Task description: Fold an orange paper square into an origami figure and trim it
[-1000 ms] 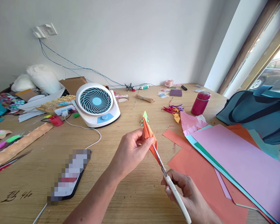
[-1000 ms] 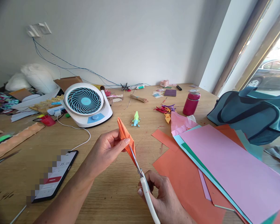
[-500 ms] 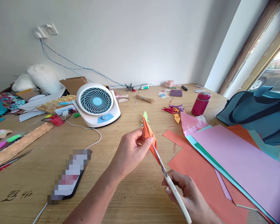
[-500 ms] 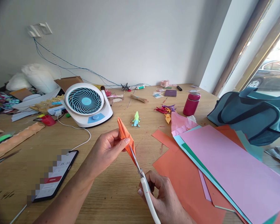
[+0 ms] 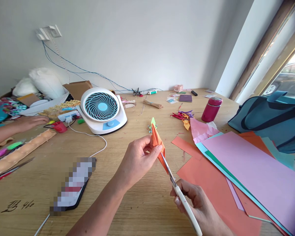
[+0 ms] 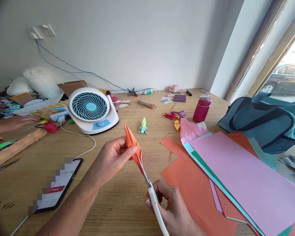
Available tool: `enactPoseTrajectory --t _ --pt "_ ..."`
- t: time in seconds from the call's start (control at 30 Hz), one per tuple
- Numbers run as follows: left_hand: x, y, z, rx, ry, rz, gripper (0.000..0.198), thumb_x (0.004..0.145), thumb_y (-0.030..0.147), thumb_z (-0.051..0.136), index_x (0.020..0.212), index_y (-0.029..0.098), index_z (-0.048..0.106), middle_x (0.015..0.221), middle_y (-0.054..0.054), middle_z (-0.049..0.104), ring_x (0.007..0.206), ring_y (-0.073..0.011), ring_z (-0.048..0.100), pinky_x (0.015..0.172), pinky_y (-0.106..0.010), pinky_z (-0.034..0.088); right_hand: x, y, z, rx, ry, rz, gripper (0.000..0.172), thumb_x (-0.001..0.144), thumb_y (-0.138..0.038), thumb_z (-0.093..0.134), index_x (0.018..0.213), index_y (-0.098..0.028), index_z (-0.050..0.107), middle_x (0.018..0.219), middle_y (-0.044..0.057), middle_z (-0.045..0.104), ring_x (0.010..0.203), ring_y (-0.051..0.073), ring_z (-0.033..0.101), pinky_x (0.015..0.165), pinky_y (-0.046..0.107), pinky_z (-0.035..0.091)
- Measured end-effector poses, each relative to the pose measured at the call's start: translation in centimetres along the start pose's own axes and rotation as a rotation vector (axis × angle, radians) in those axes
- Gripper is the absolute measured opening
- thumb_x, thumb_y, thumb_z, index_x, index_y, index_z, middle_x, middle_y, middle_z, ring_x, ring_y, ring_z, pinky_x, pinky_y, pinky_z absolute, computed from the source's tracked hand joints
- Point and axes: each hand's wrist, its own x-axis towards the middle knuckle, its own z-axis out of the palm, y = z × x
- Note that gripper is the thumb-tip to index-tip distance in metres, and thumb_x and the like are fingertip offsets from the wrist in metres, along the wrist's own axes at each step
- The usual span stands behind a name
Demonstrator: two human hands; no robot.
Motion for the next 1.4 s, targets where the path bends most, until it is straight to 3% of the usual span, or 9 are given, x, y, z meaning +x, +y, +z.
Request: enactPoseTrajectory --t 0.87,1.4 --pt "0.1 0.01 0.27 0.005 0.03 0.006 0.019 0.093 0.033 0.058 0.08 0.018 0.06 0.076 0.001 0.062 0.072 -0.0129 0.059 0.068 -0.023 0.049 -0.23 0.03 -0.01 -0.015 -0.001 0.02 0.033 0.091 -0.05 0.055 0.079 -0.019 0.056 0.07 -0.002 0.051 0.063 0.012 0.04 0.058 0.025 0.033" --pt "-0.11 0.88 0.61 0.123 0.074 0.033 0.019 0.092 0.029 0.058 0.078 0.017 0.061 0.073 0.0 0.064 0.068 -0.0124 0.059 0.062 -0.02 0.049 -0.21 -0.06 0.0 -0.006 -0.004 0.042 0.039 0.09 -0.054 0.055 0.074 -0.019 0.052 0.067 -0.002 0.048 0.062 0.012 0.039 0.056 0.025 0.032"
